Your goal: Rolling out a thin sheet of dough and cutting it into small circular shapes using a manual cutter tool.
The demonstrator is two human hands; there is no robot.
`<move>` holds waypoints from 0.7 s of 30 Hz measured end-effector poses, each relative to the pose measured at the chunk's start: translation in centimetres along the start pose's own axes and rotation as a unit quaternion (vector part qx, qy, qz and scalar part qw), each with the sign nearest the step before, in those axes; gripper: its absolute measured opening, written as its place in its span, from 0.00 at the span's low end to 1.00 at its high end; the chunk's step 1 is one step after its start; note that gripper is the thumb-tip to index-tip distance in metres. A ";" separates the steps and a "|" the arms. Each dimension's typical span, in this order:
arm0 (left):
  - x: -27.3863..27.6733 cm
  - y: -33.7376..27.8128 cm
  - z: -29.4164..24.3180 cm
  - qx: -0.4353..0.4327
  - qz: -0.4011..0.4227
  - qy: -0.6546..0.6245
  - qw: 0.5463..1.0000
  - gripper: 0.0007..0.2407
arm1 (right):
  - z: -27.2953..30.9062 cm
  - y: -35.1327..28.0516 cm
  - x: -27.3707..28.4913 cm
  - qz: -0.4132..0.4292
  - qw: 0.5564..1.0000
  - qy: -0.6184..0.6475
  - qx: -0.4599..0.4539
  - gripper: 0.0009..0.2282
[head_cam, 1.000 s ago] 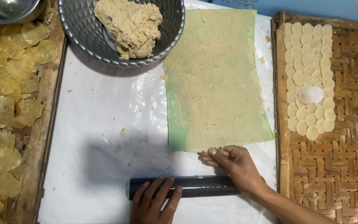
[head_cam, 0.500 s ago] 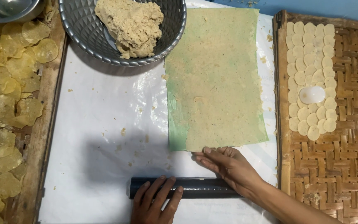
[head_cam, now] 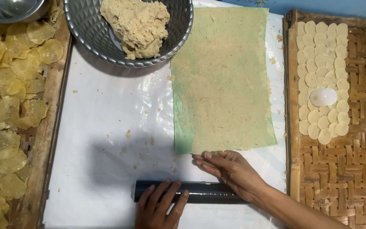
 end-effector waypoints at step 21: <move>0.3 0.9 0.1 -0.038 -0.035 0.036 0.998 0.13 | -0.7 -0.4 -2.2 -0.017 0.996 -0.077 0.032 0.12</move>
Point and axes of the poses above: each hand's wrist, its own y-axis towards the middle knuckle, its own x-axis out of the back of the hand, z = x × y, the point moved 4 cm from there along y, towards the middle knuckle, and after that the axes turned 11 degrees about -z, right-handed, at the moved point
